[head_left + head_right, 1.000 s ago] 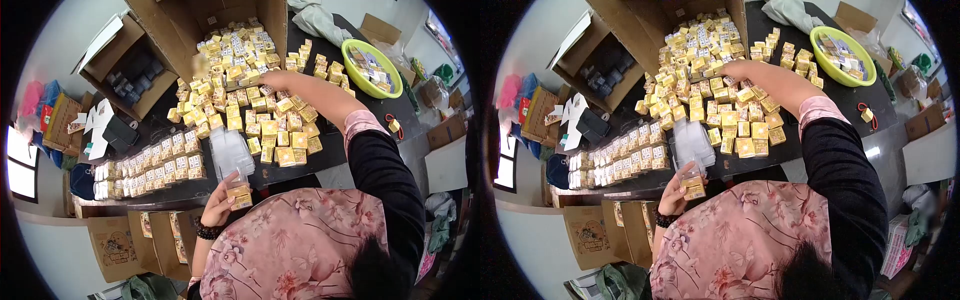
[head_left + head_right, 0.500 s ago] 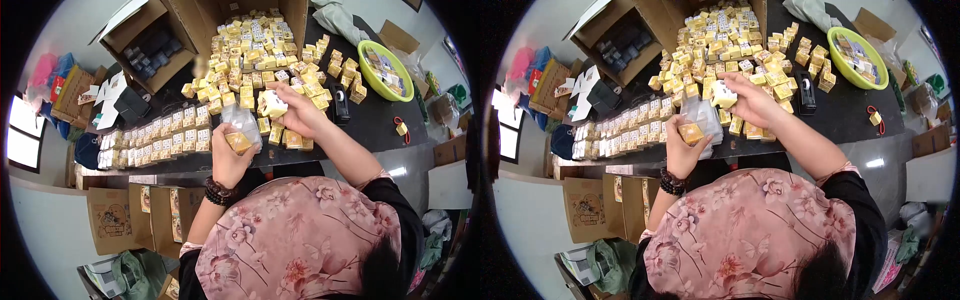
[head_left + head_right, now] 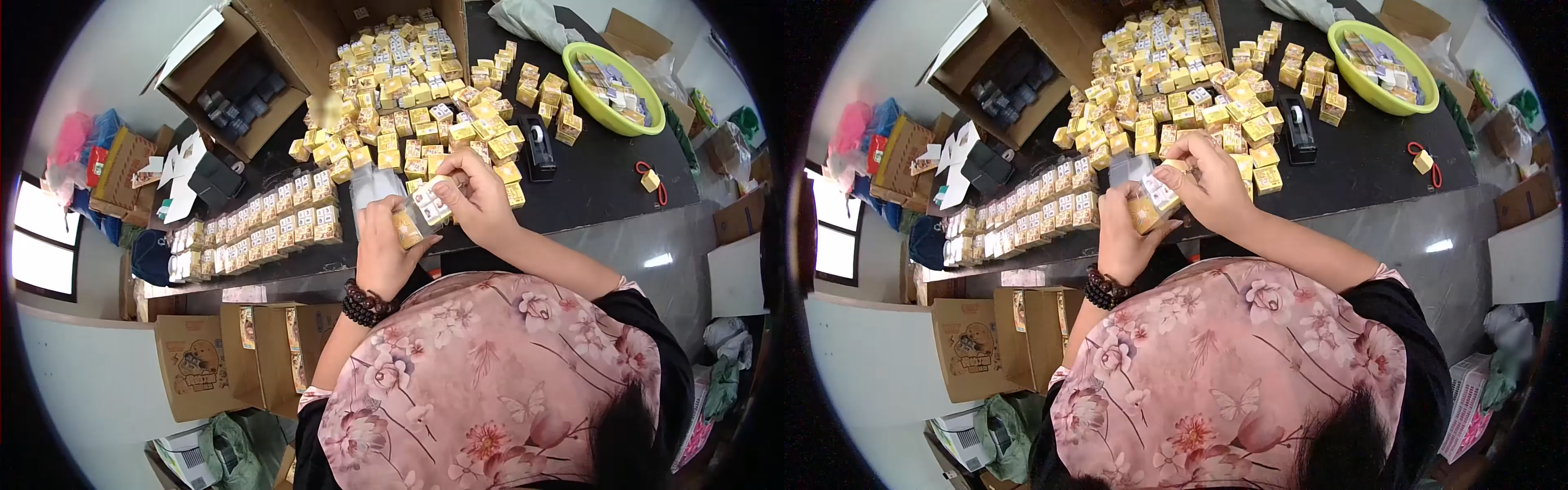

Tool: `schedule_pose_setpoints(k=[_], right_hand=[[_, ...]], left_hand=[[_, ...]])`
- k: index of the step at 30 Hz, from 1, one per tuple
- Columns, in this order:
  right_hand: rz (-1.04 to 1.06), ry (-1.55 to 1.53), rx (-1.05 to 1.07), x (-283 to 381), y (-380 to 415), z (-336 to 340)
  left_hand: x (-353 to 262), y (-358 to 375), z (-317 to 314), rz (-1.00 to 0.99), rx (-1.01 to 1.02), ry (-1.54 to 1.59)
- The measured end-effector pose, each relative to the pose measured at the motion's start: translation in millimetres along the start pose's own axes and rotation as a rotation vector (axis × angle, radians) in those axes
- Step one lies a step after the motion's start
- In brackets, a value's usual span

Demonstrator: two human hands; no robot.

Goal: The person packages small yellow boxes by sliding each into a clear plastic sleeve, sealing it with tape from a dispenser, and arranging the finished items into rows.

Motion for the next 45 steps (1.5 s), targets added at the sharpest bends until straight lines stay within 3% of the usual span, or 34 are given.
schedule_pose_setpoints(k=[5,7,9,11,13,14,16,20,22,23,24,25,27,30,35,37,38,40,43,45], right_hand=[[0.122,0.173,0.047,3,5,-4],[-0.083,0.037,0.093,-7,5,-7],[-0.115,-0.117,0.093,-13,9,-4],[-0.148,-0.268,0.090,-12,10,5],[0.333,0.181,0.156,25,12,16],[0.451,0.279,0.258,32,9,17],[0.496,0.283,0.348,39,2,18],[0.499,0.249,0.464,47,-6,20],[0.484,0.249,0.483,47,-10,21],[0.366,0.215,0.480,41,-13,22],[0.247,0.182,0.474,35,-15,23],[0.246,0.183,0.472,33,-14,20],[-0.015,0.056,0.291,21,-14,20],[0.142,0.185,0.169,25,-5,13],[0.167,0.140,0.071,29,11,9],[-0.060,-0.434,0.057,6,11,7],[-0.202,-0.527,0.226,1,13,2],[-0.196,-0.535,0.257,-4,13,1],[-0.151,-0.450,0.309,-5,13,3],[-0.116,-0.358,0.334,-7,11,7]], left_hand=[[-1,-3,-4,-0.028,-0.016,-0.005],[-1,-2,-3,-0.038,-0.042,-0.001],[14,3,-10,0.229,0.002,0.343],[10,2,-6,0.283,0.045,0.520],[12,5,-7,0.341,0.089,0.701],[11,8,-13,0.331,0.166,0.912],[10,17,-22,0.356,0.315,1.286],[0,14,-21,0.275,0.258,1.630],[-4,13,-18,0.369,0.223,1.565],[-3,14,-18,0.462,0.192,1.498],[1,12,-22,0.307,0.131,1.409],[0,12,-22,0.307,0.133,1.410],[0,12,-23,0.274,0.172,1.272],[-1,13,-22,0.294,0.112,1.275],[6,11,-22,0.239,-0.015,1.281],[2,8,-21,0.241,-0.079,1.326],[-3,6,-17,0.264,-0.119,1.347],[-4,8,-16,0.288,-0.155,1.369],[-6,8,-11,0.118,-0.158,1.267],[-9,4,-1,0.103,-0.014,1.048]])
Point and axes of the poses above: each hand's wrist, its own y-axis away from the middle knuckle, its own z-axis out of the back of the hand, x = y × z, the point moved 5 cm from there along -y, towards the middle knuckle, and after that the axes turned 7 degrees about -z, right-handed, at the moved point
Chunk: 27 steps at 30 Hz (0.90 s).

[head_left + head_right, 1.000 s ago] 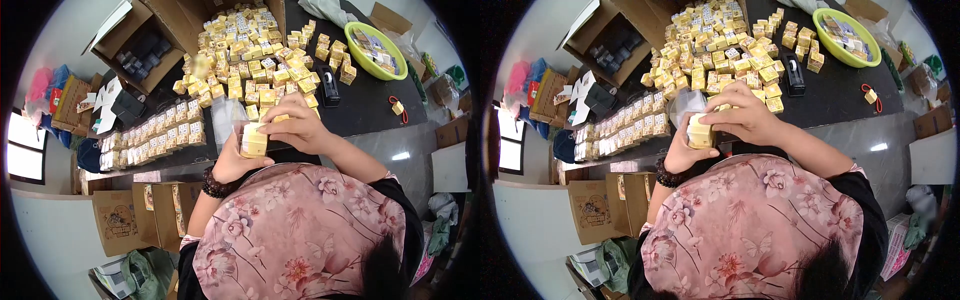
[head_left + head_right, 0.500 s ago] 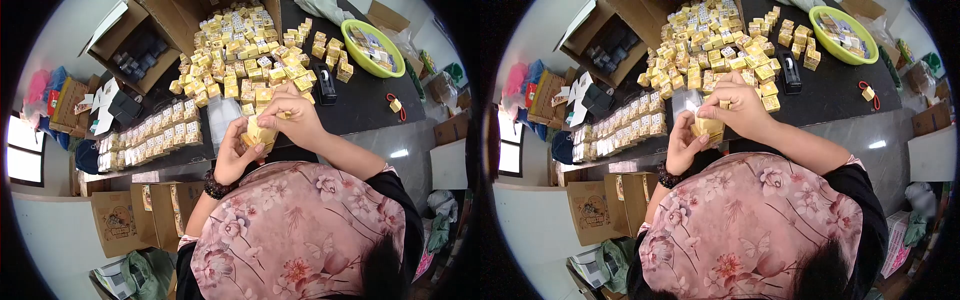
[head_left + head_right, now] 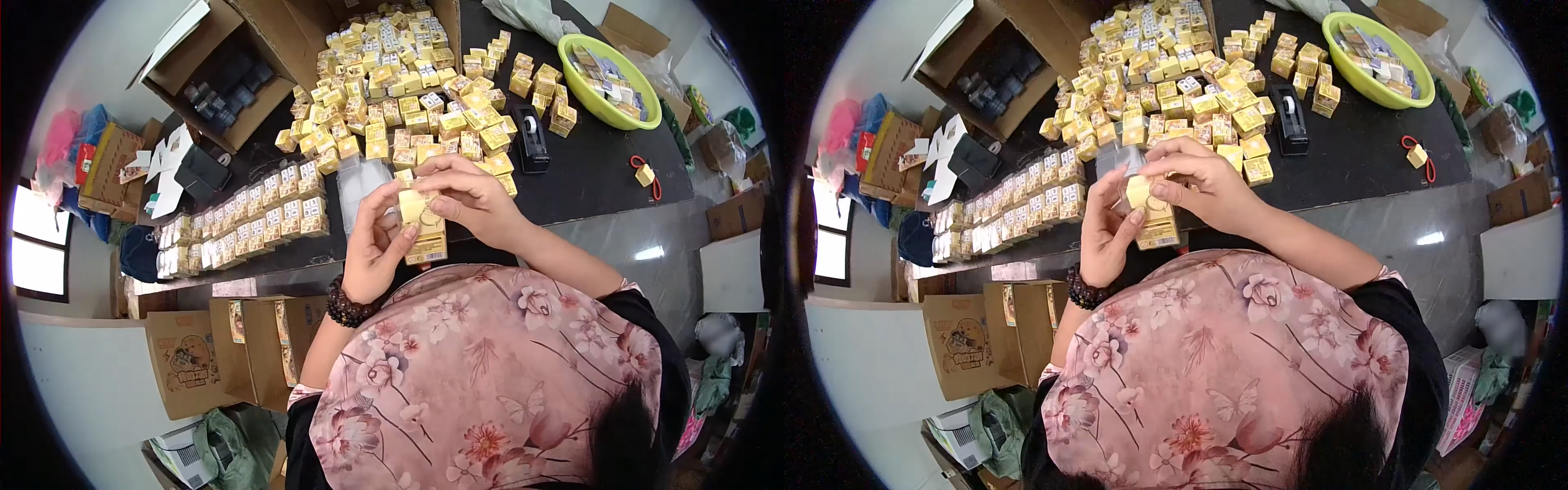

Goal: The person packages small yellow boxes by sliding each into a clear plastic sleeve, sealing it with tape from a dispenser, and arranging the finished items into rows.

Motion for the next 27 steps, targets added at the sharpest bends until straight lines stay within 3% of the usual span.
schedule_pose_setpoints(k=[2,5,8,15,17,19,21,24,27], right_hand=[[-0.022,0.319,0.114,-4,-2,2],[-0.018,0.361,0.054,-4,3,-1],[-0.021,0.179,-0.076,-7,8,-3],[-0.048,-0.018,-0.059,6,2,-1],[-0.328,0.082,0.048,1,-1,-3],[-0.270,0.089,0.025,-3,-2,-4],[-0.293,-0.152,-0.033,-8,-1,-1],[-0.366,-0.210,-0.082,-14,1,4],[-0.252,-0.010,-0.083,-9,6,7]], left_hand=[[8,4,5,0.090,0.032,0.024],[19,8,4,0.114,0.067,0.172],[11,3,-1,0.029,0.055,0.107],[16,3,1,-0.035,-0.027,0.130],[16,4,-3,-0.032,-0.009,0.126],[15,6,-6,-0.024,-0.002,0.010],[14,6,-8,-0.036,0.014,-0.049],[15,6,-8,-0.041,0.040,-0.088],[18,7,-8,-0.020,0.056,-0.071]])
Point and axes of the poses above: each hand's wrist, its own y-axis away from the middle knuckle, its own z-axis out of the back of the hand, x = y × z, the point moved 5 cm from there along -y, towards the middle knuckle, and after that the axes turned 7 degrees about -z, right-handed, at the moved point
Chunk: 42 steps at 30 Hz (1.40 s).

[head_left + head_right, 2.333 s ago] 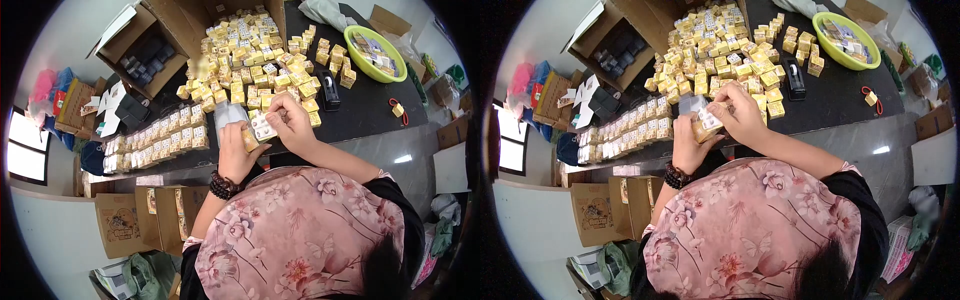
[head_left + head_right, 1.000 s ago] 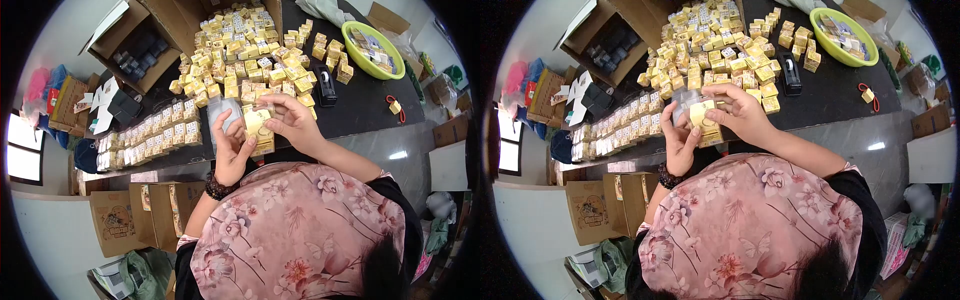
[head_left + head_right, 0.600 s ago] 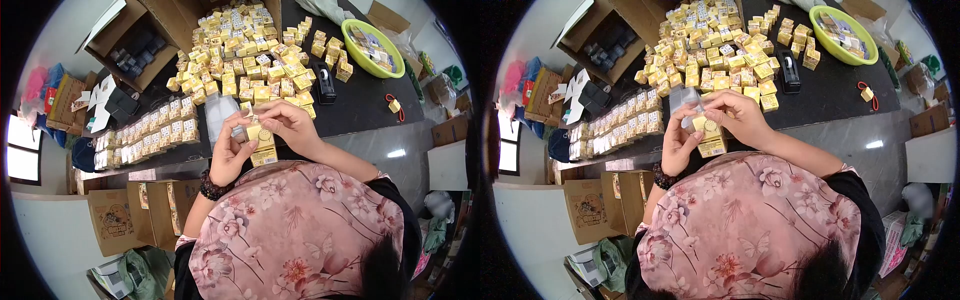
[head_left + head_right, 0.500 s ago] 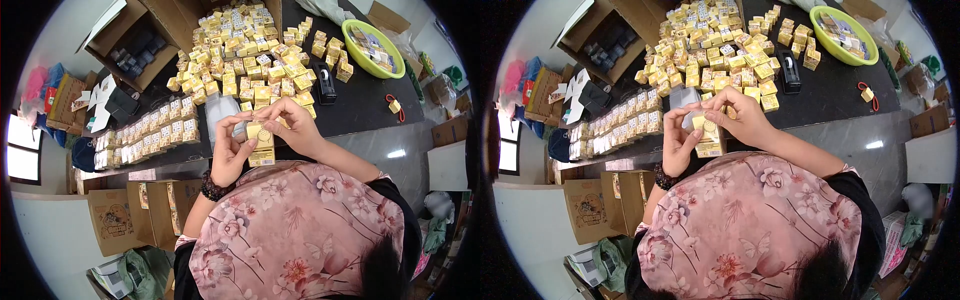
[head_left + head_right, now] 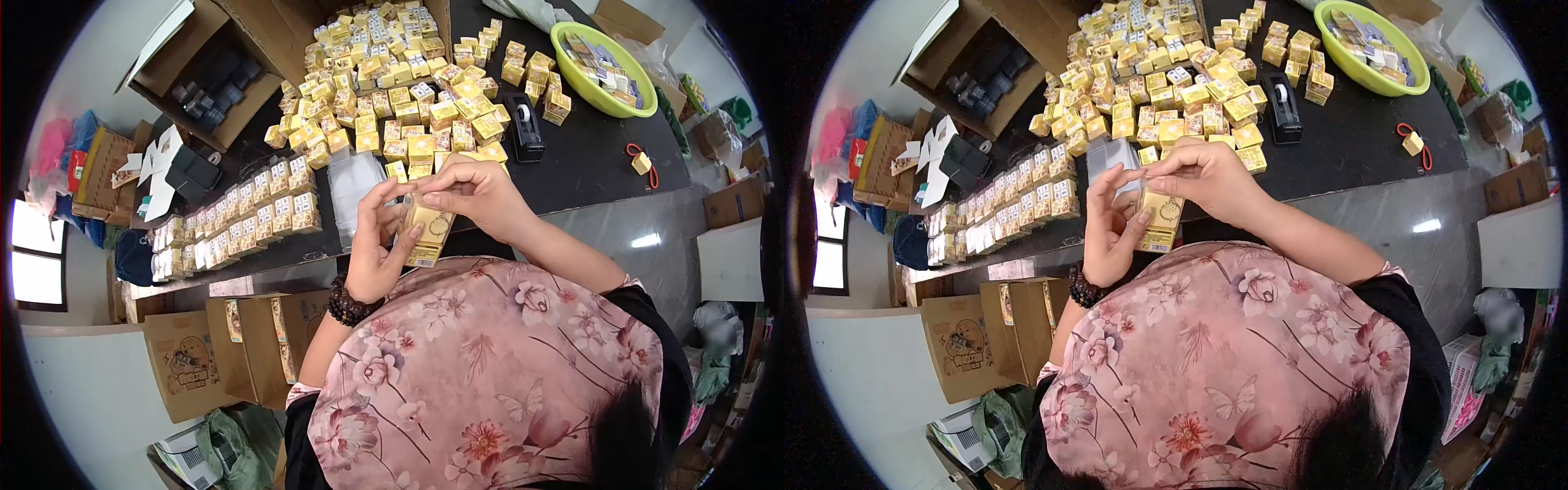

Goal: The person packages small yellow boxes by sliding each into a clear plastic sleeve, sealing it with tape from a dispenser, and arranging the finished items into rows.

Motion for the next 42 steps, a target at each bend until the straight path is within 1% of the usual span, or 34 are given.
schedule_pose_setpoints(k=[1,3,4,5,6,7,11,13,14,16,17,19,21,22,24,25,27,28,30,32,34,35,37,38,39,40,42], right_hand=[[0.000,-0.001,-0.002,-1,1,0],[0.076,0.048,-0.022,1,3,0],[0.075,0.048,-0.023,-1,3,0],[-0.004,-0.053,-0.062,-8,3,3],[-0.083,-0.156,-0.100,-15,3,5],[-0.083,-0.157,-0.103,-16,3,6],[-0.076,-0.166,-0.082,-16,4,9],[-0.082,-0.187,-0.062,-16,4,9],[-0.063,-0.158,-0.056,-15,4,8],[-0.044,-0.129,-0.052,-13,5,8],[-0.023,-0.085,-0.049,-11,5,7],[-0.001,-0.040,-0.049,-10,6,5],[0.181,0.200,-0.075,-2,8,1],[0.181,0.199,-0.078,-3,9,-2],[0.293,0.230,-0.109,0,10,-6],[0.295,0.230,-0.109,0,11,-6],[0.182,0.146,-0.165,-4,10,-1],[0.181,0.146,-0.165,-1,10,0],[0.113,0.169,-0.142,5,8,3],[0.132,0.212,-0.122,10,8,5],[0.151,0.255,-0.103,12,8,5],[0.160,0.265,-0.106,13,8,6],[0.167,0.276,-0.108,14,8,7],[0.192,0.357,-0.078,15,7,6],[0.217,0.438,-0.048,15,7,4],[0.216,0.437,-0.046,15,8,2],[0.125,0.317,-0.075,9,9,0]], left_hand=[[2,0,0,0.012,0.002,-0.002],[7,1,0,0.037,0.000,-0.005],[10,1,1,0.061,-0.004,-0.011],[11,0,3,0.062,-0.003,-0.010],[9,-3,3,0.011,0.056,-0.206],[7,-4,1,-0.042,0.117,-0.402],[6,-5,-2,-0.045,0.094,-0.395],[10,-2,-1,0.054,0.001,-0.211],[10,0,0,0.056,0.000,-0.211],[17,3,1,0.147,0.020,-0.148],[17,2,3,0.147,0.020,-0.148],[12,-3,2,-0.005,0.085,-0.277],[9,-6,1,-0.034,0.078,-0.278],[7,-7,1,-0.062,0.069,-0.280],[7,-7,0,-0.049,0.069,-0.280],[7,-8,1,-0.037,0.066,-0.280],[5,-9,2,-0.047,0.083,-0.325],[4,-9,2,-0.057,0.099,-0.369],[5,-8,2,-0.044,0.095,-0.352],[3,-7,1,-0.029,0.091,-0.333],[3,-6,2,0.068,0.064,-0.210],[3,-6,2,0.069,0.064,-0.209],[3,-5,2,0.021,0.063,-0.242],[2,-6,2,0.022,0.063,-0.242],[-2,-9,0,-0.036,0.090,-0.339],[-7,-11,-1,-0.095,0.117,-0.436],[-14,-14,-2,-0.120,0.090,-0.423]])
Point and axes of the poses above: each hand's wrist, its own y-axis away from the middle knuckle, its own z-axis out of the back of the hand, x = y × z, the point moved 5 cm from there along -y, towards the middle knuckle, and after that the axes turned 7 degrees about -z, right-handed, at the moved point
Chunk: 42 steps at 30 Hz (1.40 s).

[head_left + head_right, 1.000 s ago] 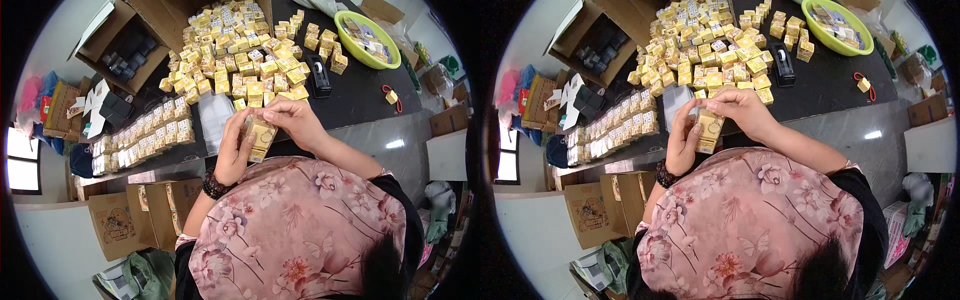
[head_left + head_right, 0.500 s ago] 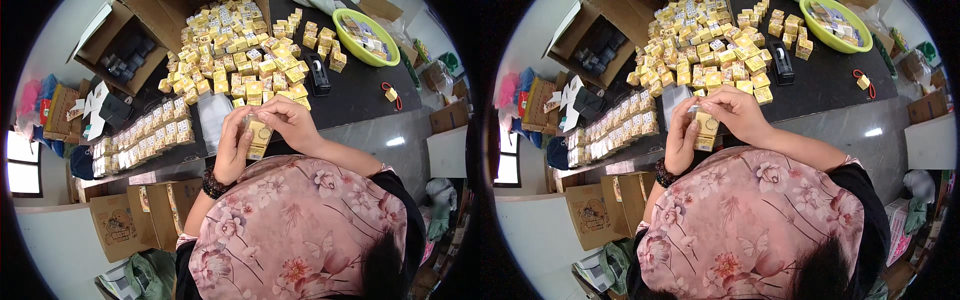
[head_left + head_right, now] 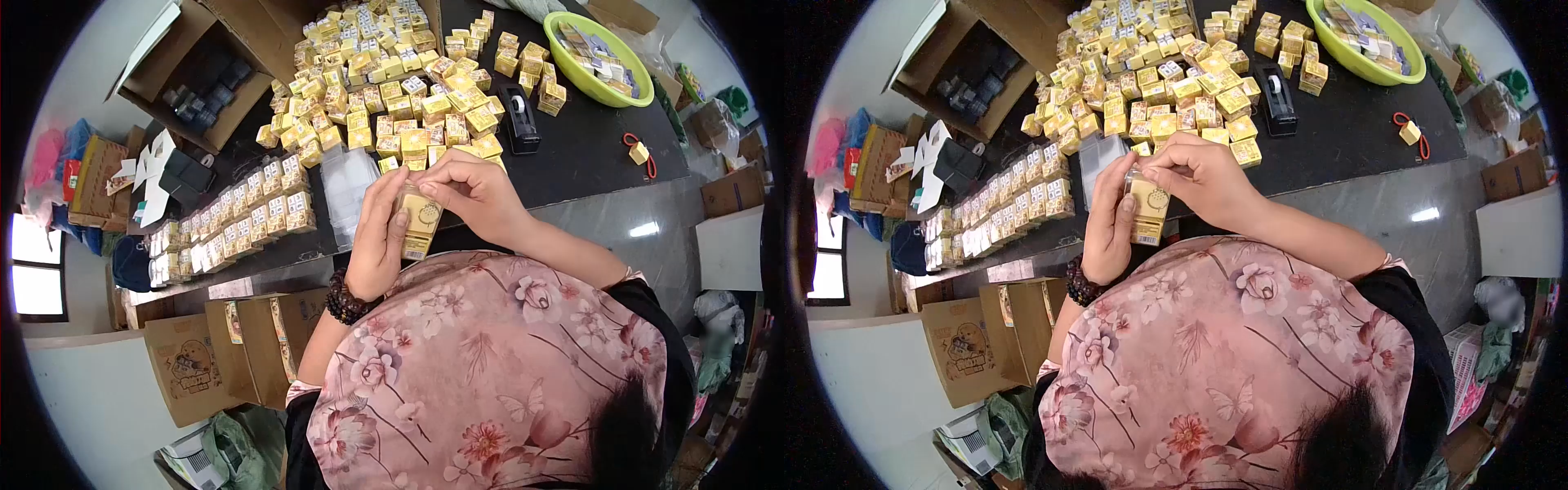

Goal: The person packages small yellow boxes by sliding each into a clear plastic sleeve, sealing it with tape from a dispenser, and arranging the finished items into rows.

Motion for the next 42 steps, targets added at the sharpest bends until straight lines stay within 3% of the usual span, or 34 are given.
schedule_pose_setpoints(k=[3,7,9,12,13,14,16,17,18,20,21,23,24,27,31,34,36,37,39,41,42], right_hand=[[0.131,0.007,0.024,0,2,-7],[0.134,-0.039,0.054,-10,4,-10],[0.040,-0.269,-0.118,-24,7,5],[-0.004,0.024,-0.760,-92,7,94],[-0.076,0.402,-0.986,-106,14,128],[-0.185,0.685,-1.023,-146,16,164],[-0.432,0.588,-0.752,-180,8,192],[-0.622,0.320,-0.656,-194,5,195],[-0.628,0.323,-0.662,-194,4,203],[-0.883,-0.167,-0.572,-203,4,203],[-0.878,-0.164,-0.575,-205,4,204],[-0.688,-0.673,-0.567,-200,4,193],[-0.645,-0.762,-0.610,-199,10,189],[-0.499,-0.813,-0.613,-183,16,176],[-0.414,-0.439,-0.647,-231,25,178],[-0.426,-0.292,-0.711,-253,26,183],[-0.355,-0.472,-0.758,-248,35,171],[-0.410,-0.469,-0.708,-232,36,163],[-0.452,-0.480,-0.631,-138,30,115],[-0.298,-0.496,-0.166,-65,20,61],[-0.311,-0.464,-0.053,-38,20,40]], left_hand=[[-2,-3,1,-0.004,-0.066,0.078],[5,-1,-3,-0.021,-0.123,0.195],[7,1,-4,0.089,-0.174,0.322],[24,11,-3,0.084,-0.159,0.295],[29,17,-5,0.099,-0.131,0.284],[28,20,-7,0.090,-0.117,0.300],[33,23,-15,0.214,-0.049,0.364],[34,21,-18,0.192,-0.080,0.390],[33,21,-19,0.192,-0.075,0.398],[35,21,-17,0.220,-0.055,0.379],[33,21,-16,0.189,-0.059,0.383],[32,22,-15,0.202,-0.054,0.386],[32,23,-15,0.222,-0.048,0.388],[34,24,-17,0.256,-0.047,0.409],[33,20,-17,0.281,-0.122,0.492],[29,15,-12,0.128,-0.201,0.412],[20,12,-7,0.104,-0.231,0.297],[15,9,-3,0.080,-0.261,0.213],[16,10,1,0.027,-0.293,0.042],[11,6,3,-0.050,-0.272,-0.164],[4,3,2,-0.110,-0.244,-0.275]])
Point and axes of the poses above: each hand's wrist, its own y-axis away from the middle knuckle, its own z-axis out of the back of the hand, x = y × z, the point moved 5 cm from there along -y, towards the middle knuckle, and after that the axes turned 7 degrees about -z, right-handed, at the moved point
